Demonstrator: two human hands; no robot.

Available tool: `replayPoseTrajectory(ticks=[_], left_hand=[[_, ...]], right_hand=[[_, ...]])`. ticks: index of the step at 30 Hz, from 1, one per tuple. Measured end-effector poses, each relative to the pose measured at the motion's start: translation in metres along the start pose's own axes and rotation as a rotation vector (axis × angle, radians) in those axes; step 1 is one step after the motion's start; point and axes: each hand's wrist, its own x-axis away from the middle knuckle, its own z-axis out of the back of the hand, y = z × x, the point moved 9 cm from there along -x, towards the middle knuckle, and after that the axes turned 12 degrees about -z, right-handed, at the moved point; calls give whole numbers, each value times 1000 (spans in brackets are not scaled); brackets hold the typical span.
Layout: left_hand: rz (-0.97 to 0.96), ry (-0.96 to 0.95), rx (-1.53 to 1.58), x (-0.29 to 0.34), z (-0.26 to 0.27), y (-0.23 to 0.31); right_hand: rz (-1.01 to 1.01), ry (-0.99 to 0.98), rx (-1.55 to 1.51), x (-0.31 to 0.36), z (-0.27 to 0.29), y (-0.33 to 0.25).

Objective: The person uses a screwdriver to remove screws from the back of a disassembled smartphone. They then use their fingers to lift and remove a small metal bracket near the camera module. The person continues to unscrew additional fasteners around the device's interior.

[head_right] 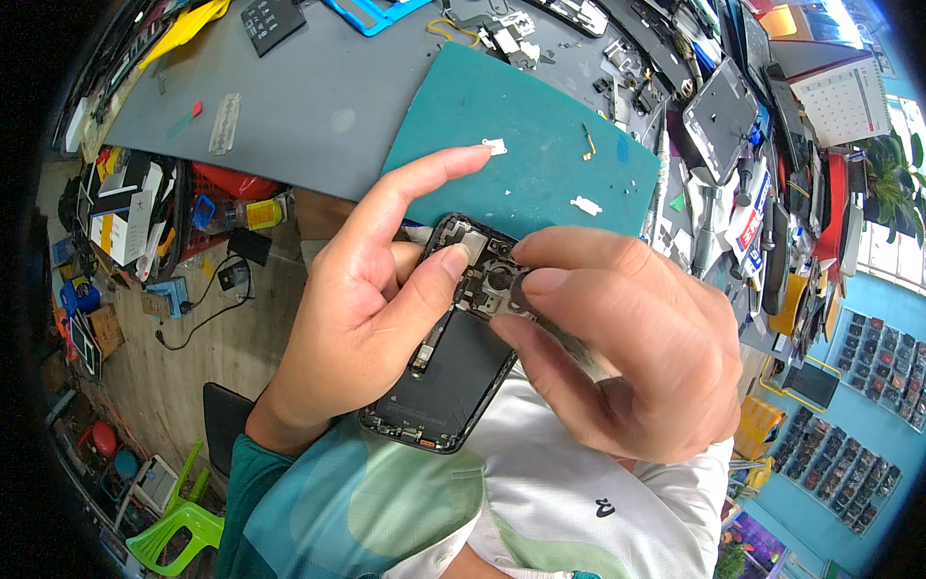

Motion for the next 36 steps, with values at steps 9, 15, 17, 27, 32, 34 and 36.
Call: replayPoseTrajectory(ticks=[9,15,17,27,32,34,36], left_hand=[[65,-21,-63,0,2,0],[44,-28,-53,-1,1,2],[47,-28,-60,0,1,3],[34,4,-52,1,1,1],[1,3,-26,0,-1,0],[20,-4,-31,0,-1,2],[22,-7,-53,1,1,2]], right_hand=[[67,94,146,-7,1,-14],[106,142,216,-5,3,-17],[116,125,226,-6,4,-18],[140,106,264,-6,6,-20],[125,131,183,-15,9,-24],[138,90,182,-16,7,-22],[140,99,229,-12,5,-22]])
